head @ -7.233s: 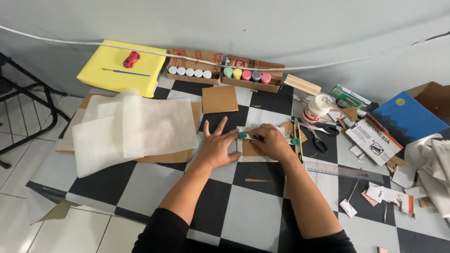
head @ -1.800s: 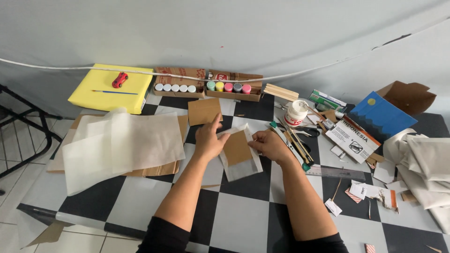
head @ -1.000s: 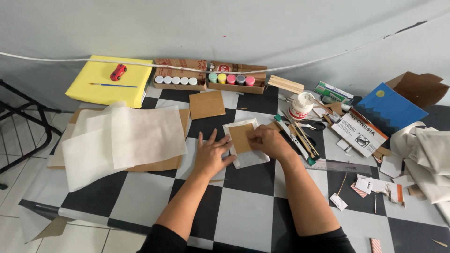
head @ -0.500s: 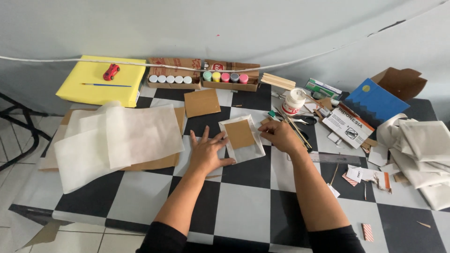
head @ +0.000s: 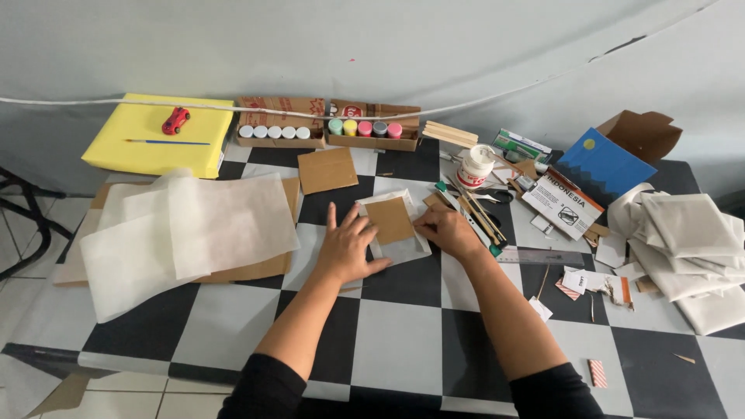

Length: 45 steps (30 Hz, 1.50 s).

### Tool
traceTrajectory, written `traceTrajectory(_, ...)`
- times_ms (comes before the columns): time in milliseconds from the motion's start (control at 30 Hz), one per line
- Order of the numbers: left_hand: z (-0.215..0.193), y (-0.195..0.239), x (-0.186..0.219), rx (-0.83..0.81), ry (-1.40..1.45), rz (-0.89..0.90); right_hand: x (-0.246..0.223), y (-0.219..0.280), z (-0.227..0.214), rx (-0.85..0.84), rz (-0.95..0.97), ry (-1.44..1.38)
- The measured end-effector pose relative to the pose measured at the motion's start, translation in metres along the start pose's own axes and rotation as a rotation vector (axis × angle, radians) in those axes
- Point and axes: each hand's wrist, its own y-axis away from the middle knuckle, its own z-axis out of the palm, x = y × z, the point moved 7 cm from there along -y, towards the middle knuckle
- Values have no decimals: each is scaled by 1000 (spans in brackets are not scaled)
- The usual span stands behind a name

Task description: A person is wrapping a small piece of cardboard or artwork in white tissue paper on a checkered table.

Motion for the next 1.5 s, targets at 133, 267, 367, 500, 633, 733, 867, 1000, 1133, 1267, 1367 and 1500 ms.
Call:
traceTrajectory(133,11,-25,23,61,40,140,-4,2,-3,-2,-49,-24)
traceTrajectory(267,41,-45,39,-87,166,243,5,2,-1,-5,-68,-8)
traceTrajectory(367,42,-46,39,-137,203,229,0,4,-6,-17,-82,-3)
traceTrajectory(500,47,-48,33,-126,180,195,-7,8,-10,-105,-6,32)
traceTrajectory(633,39,-47,40,-141,159,209,-10,10,-12,-160,49,80)
traceTrajectory(733,36,-46,43,-142,131,238,-6,13,-10,-209,116,144)
traceTrajectory(867,42,-48,41,-175,142,226,-5,19,-15,-262,231,183)
traceTrajectory(1000,45,-50,41,-183,153,197,-3,24,-16,-289,275,207)
traceTrajectory(1133,48,-46,41,-166,139,191,-13,31,-22,-276,287,223)
traceTrajectory(1267,37,-43,43,-107,127,143,-22,39,-32,-255,248,201)
traceTrajectory(1367,30,-41,45,-82,119,96,-23,55,-34,-128,168,83)
traceTrajectory(1500,34,-65,16,68,149,41,-31,68,-36,138,-187,208)
